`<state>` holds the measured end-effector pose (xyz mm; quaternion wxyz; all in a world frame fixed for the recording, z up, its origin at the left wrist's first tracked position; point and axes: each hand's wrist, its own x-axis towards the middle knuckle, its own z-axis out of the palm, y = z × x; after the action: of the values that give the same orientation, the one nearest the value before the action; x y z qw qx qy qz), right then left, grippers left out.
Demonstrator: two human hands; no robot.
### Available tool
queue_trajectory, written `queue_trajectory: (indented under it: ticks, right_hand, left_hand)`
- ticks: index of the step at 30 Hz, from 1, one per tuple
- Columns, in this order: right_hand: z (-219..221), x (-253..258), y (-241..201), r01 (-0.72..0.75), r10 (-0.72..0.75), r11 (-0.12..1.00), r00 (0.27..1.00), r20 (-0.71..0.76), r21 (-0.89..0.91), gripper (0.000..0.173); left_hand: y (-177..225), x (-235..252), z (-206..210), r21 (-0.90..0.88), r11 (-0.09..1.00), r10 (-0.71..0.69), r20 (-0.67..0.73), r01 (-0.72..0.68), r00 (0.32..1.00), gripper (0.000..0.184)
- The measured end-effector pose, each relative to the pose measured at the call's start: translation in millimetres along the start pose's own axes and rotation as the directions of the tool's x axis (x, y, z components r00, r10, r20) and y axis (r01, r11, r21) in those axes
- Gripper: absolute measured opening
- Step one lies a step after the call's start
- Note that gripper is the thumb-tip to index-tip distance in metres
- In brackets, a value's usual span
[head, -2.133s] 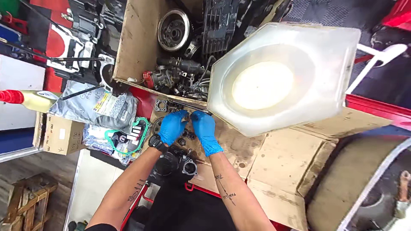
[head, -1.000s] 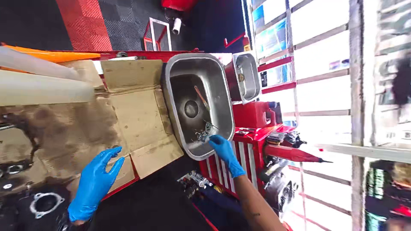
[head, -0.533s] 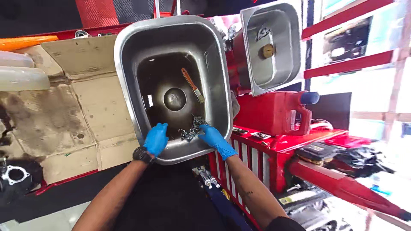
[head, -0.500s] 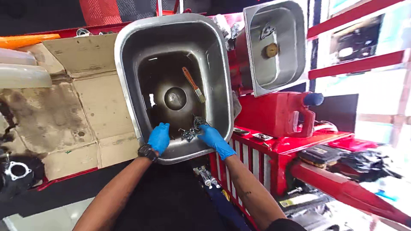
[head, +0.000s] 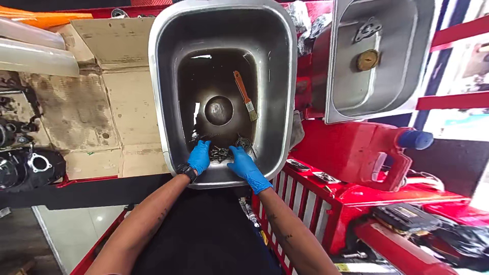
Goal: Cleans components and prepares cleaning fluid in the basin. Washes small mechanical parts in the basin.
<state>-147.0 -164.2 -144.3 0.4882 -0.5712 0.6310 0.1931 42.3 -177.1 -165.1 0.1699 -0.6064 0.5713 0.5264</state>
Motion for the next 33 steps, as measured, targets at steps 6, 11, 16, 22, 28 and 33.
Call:
queue_trajectory:
  ticks: [6, 11, 16, 22, 28, 33]
  right_hand:
    - [0, 1, -5, 0.047, -0.046, 0.999, 0.998, 0.031, -0.016, 0.068]
    - [-5, 2, 7, 0.036, -0.036, 0.998, 0.999, 0.002, -0.043, 0.061]
    - [9, 5, -9, 0.052, -0.051, 0.997, 0.999, 0.011, -0.055, 0.066]
    - [22, 17, -34, 0.168, -0.172, 0.984, 0.983, 0.07, 0.066, 0.055]
    - [17, 28, -49, 0.155, -0.158, 0.987, 0.986, -0.05, -0.047, 0.077]
    - [21, 35, -44, 0.357, -0.396, 0.893, 0.913, -0.099, -0.273, 0.093]
  left_hand:
    - [-4, -6, -1, -0.059, 0.998, 0.021, 0.05, -0.018, 0.999, 0.071]
    - [-2, -19, -24, -0.06, 0.997, 0.04, -0.004, -0.04, 0.999, 0.056]
    - [-9, -35, -59, -0.114, 0.983, 0.125, -0.141, -0.142, 0.982, 0.038]
    - [-21, -44, -81, -0.189, 0.955, 0.171, -0.277, -0.229, 0.945, 0.034]
    - [-26, -56, -88, -0.242, 0.926, 0.19, -0.36, -0.289, 0.913, 0.032]
    - [-33, -71, -96, -0.274, 0.894, 0.208, -0.444, -0.353, 0.871, 0.029]
